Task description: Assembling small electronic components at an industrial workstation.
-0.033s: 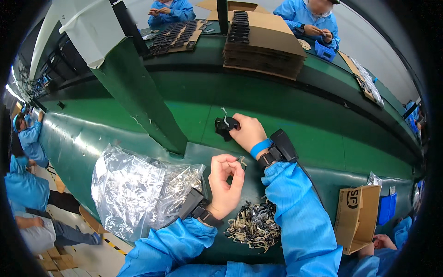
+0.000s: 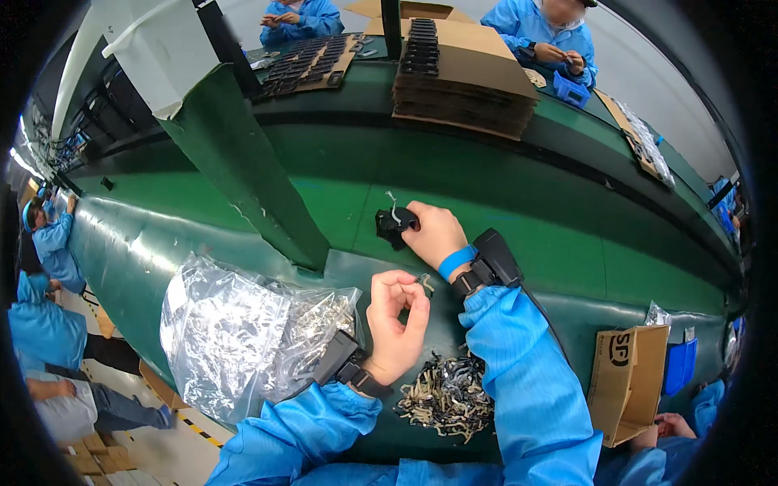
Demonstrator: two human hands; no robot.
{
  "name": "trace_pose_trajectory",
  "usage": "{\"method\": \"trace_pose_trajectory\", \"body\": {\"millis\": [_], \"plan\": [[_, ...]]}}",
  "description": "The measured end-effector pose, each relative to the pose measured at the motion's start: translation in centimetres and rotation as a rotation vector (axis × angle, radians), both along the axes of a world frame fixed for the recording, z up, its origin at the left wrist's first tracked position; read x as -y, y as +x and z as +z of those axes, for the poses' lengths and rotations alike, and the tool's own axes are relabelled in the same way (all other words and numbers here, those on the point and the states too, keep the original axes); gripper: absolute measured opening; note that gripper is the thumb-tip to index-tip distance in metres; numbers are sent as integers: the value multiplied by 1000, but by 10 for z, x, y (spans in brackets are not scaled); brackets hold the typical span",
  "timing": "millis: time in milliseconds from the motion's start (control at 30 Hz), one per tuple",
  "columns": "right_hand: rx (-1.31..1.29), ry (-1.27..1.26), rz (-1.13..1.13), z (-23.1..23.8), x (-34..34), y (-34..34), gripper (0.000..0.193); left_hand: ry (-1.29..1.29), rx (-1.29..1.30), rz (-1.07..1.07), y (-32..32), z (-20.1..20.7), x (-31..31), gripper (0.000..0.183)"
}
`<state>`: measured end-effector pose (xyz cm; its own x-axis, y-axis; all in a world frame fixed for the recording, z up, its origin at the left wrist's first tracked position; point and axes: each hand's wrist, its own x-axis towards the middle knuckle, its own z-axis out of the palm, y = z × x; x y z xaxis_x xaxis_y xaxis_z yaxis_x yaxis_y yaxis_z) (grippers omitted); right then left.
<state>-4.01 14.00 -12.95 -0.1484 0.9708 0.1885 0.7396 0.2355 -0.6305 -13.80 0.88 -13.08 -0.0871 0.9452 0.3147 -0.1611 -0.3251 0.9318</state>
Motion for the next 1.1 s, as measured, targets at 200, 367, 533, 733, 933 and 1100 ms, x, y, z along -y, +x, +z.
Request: {"method": "trace_pose_trajectory", "body": {"millis": [200,367,533,733,933,1100], "plan": [[47,-67,83,7,9,-7,23,18,4,6,-1,-1,0,23],[22,-119,149,19,22,17,42,-6,12,-5,2,-3,-2,22],[-129,-127,4,38,52,67,36,-10,17,25,5,-4,-6,22],[-162,-16,-204,20,116,132,19,-40,-31,-61,7,-5,-5,11],[87,181,-555,-4,161,152,6,-258,98,-191,10,-8,-5,4],[-113,158,-576,-14,151,157,8,-242,94,-191,4,-10,-8,4]]}}
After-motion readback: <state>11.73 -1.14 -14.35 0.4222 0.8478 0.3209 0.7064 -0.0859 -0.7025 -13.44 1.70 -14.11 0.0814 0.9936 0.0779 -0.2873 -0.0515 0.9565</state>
